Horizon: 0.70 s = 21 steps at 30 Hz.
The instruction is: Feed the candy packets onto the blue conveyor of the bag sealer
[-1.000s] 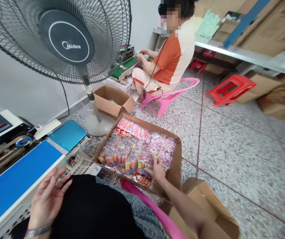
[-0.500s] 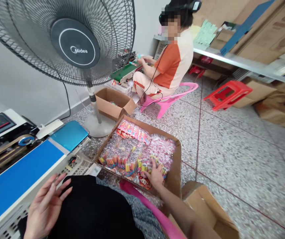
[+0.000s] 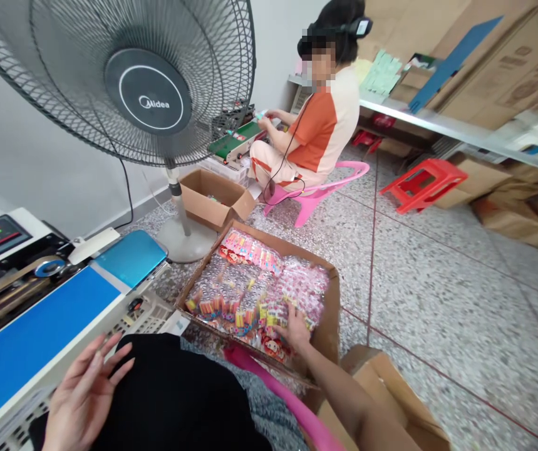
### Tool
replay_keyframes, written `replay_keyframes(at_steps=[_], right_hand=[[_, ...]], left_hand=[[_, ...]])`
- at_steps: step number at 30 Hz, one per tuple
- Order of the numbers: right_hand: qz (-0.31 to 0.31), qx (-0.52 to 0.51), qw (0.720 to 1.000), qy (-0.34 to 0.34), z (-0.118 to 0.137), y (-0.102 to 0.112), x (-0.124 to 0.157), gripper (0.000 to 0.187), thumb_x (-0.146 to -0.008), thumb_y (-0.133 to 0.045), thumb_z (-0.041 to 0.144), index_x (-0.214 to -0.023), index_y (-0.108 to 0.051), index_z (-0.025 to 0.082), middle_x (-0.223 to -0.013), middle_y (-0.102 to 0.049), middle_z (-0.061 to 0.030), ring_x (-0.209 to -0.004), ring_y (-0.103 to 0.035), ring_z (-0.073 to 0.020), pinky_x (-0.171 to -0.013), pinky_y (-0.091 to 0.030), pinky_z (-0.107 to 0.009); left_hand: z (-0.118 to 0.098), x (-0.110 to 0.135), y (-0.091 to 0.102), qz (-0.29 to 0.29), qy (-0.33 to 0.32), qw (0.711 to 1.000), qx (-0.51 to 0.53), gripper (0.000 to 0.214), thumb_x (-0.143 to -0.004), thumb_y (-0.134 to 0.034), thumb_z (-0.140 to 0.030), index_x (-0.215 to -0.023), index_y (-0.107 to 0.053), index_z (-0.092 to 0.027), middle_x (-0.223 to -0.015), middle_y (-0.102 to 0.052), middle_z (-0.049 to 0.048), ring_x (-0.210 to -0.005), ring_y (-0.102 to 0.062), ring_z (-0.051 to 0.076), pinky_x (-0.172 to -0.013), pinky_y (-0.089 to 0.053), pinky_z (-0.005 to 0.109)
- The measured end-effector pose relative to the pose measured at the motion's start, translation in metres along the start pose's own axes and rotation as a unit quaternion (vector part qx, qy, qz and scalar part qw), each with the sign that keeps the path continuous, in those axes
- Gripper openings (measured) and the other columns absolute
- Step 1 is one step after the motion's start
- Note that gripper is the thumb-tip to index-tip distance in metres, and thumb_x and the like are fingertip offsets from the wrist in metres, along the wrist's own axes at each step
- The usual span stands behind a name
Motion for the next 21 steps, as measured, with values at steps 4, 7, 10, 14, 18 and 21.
replay_keyframes(at_steps=[4,7,10,14,18,21], right_hand=[[-0.040,-0.016,0.999,0.028,-0.003,0.000,0.005,0.060,-0.067,-0.067,0.036,-0.122,-0.042,0.028,-0.116,-0.041,-0.0083,-0.105,-0.051,-0.0244,-0.078,-0.044,-0.032],[-0.091,-0.017,0.992,0.086,-0.003,0.003,0.013,0.050,-0.067,-0.067,0.033,-0.113,-0.048,0.026,-0.122,-0.039,-0.0083,-0.114,-0.044,-0.0259,-0.089,-0.040,-0.034],[-0.091,-0.024,0.986,0.141,-0.003,0.004,0.017,0.041,-0.067,-0.067,0.032,-0.103,-0.051,0.021,-0.117,-0.046,-0.0093,-0.113,-0.043,-0.0272,-0.093,-0.037,-0.036],[-0.041,-0.074,0.982,0.166,-0.002,0.001,0.016,0.038,-0.068,-0.064,0.031,-0.101,-0.051,0.019,-0.101,-0.056,-0.0078,-0.100,-0.051,-0.0257,-0.088,-0.040,-0.037],[-0.018,-0.102,0.977,0.189,0.004,0.000,0.013,0.055,-0.067,-0.064,0.029,-0.117,-0.044,0.018,-0.119,-0.050,-0.0101,-0.112,-0.046,-0.0246,-0.094,-0.036,-0.036],[0.030,-0.086,0.973,0.213,0.010,-0.003,0.010,0.047,-0.067,-0.063,0.028,-0.110,-0.048,0.017,-0.113,-0.052,-0.0087,-0.102,-0.051,-0.0219,-0.088,-0.039,-0.033]], left_hand=[[0.002,0.001,0.003,0.006,-0.005,1.000,0.009,0.035,-0.065,-0.072,-0.031,-0.099,-0.065,-0.030,-0.107,-0.067,-0.0016,-0.089,-0.064,0.023,-0.066,-0.058,0.031],[0.003,0.001,0.005,0.016,-0.004,1.000,0.012,0.034,-0.067,-0.071,-0.029,-0.100,-0.064,-0.029,-0.108,-0.066,-0.0010,-0.090,-0.063,0.023,-0.067,-0.058,0.032],[0.003,0.001,0.003,0.025,-0.005,1.000,0.015,0.033,-0.068,-0.070,-0.028,-0.100,-0.064,-0.029,-0.107,-0.066,-0.0007,-0.089,-0.063,0.022,-0.067,-0.058,0.033],[0.004,0.003,-0.001,0.046,-0.020,0.998,0.022,0.033,-0.069,-0.069,-0.025,-0.102,-0.063,-0.028,-0.106,-0.066,0.0004,-0.088,-0.063,0.022,-0.069,-0.057,0.033],[0.007,0.007,-0.005,0.043,-0.018,0.999,0.019,0.033,-0.070,-0.069,-0.025,-0.102,-0.063,-0.026,-0.106,-0.066,0.0018,-0.087,-0.064,0.022,-0.069,-0.057,0.033],[0.012,0.010,-0.014,0.060,-0.013,0.998,0.016,0.035,-0.071,-0.068,-0.026,-0.105,-0.062,-0.026,-0.108,-0.065,0.0033,-0.087,-0.064,0.022,-0.070,-0.056,0.033]])
Point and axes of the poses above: each hand's wrist, its own x-axis away from the middle knuckle, its own y-axis out of the back of the hand, z = x × y, the point moved 6 cm from there along -x, towards the middle knuckle
